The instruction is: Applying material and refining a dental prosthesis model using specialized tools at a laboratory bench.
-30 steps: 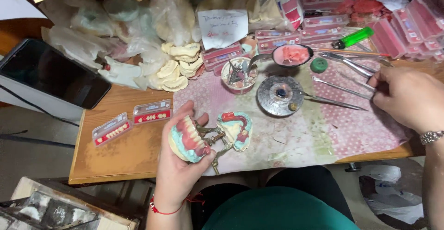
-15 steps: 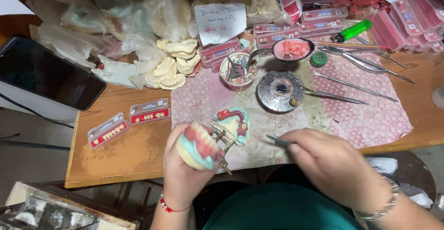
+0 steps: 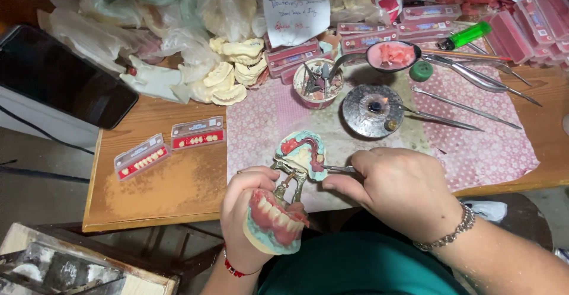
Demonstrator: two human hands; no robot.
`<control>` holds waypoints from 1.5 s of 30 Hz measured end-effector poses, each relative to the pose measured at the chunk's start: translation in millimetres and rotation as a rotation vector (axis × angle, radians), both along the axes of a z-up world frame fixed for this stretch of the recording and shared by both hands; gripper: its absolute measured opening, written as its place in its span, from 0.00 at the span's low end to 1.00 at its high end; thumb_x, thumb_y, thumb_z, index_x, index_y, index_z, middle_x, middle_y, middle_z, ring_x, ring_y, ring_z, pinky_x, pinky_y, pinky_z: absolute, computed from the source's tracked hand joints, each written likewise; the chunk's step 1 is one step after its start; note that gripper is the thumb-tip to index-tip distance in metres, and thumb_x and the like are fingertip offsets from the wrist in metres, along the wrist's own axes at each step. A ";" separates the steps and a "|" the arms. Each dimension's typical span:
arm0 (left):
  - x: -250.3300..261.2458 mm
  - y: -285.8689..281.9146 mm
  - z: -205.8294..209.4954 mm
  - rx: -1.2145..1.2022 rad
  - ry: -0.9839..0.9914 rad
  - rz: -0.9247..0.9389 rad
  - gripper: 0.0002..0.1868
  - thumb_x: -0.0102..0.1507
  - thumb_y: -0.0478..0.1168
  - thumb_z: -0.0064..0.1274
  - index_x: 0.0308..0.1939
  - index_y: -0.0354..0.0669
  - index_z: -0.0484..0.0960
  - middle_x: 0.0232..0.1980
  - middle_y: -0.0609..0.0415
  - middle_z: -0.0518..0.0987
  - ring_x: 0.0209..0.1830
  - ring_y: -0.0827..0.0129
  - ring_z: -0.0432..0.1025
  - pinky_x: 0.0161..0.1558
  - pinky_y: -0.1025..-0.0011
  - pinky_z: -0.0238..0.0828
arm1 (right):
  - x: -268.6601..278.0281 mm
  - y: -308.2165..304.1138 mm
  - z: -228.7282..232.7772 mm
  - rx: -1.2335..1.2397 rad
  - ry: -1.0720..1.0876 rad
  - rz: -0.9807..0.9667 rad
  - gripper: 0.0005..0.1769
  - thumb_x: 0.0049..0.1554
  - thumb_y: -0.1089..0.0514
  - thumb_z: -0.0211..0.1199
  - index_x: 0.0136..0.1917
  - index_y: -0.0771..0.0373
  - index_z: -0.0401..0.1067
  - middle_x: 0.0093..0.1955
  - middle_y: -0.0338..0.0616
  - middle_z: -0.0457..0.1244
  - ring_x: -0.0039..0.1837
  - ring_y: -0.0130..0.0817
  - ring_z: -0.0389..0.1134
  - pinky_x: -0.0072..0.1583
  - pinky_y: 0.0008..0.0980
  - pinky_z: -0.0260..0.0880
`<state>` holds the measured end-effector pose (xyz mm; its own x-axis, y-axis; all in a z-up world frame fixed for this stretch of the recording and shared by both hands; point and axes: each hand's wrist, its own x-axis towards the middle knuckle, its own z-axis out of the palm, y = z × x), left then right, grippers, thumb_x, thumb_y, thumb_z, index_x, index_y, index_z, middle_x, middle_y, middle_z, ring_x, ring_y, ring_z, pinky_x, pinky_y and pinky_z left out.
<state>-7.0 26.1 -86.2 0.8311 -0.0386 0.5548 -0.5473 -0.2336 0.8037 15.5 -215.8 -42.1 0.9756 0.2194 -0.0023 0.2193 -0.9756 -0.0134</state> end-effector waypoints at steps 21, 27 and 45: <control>4.7 7.1 8.2 0.071 0.089 0.020 0.21 0.54 0.45 0.69 0.38 0.41 0.73 0.45 0.47 0.75 0.49 0.57 0.78 0.56 0.63 0.76 | 17.3 -2.7 -0.2 -0.108 -0.086 0.190 0.39 0.56 0.13 0.47 0.34 0.48 0.68 0.33 0.40 0.68 0.40 0.51 0.73 0.36 0.53 0.68; 7.2 5.0 14.0 0.095 0.035 0.029 0.23 0.53 0.46 0.71 0.36 0.39 0.72 0.43 0.46 0.76 0.47 0.55 0.79 0.53 0.62 0.78 | 24.1 -0.7 5.2 -0.146 0.109 0.155 0.38 0.57 0.13 0.45 0.37 0.46 0.70 0.36 0.38 0.70 0.43 0.52 0.73 0.37 0.55 0.67; 11.5 4.5 31.2 0.251 0.107 0.065 0.24 0.56 0.43 0.66 0.53 0.36 0.79 0.51 0.45 0.76 0.49 0.55 0.78 0.50 0.66 0.74 | 21.3 1.7 20.8 -0.198 0.259 -0.008 0.38 0.58 0.13 0.42 0.38 0.43 0.71 0.36 0.43 0.70 0.46 0.54 0.73 0.43 0.54 0.71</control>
<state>4.5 30.6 -55.0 0.8895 -0.1084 0.4439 -0.4401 -0.4647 0.7684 36.9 -214.1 -21.3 0.9387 0.1822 -0.2926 0.2258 -0.9664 0.1226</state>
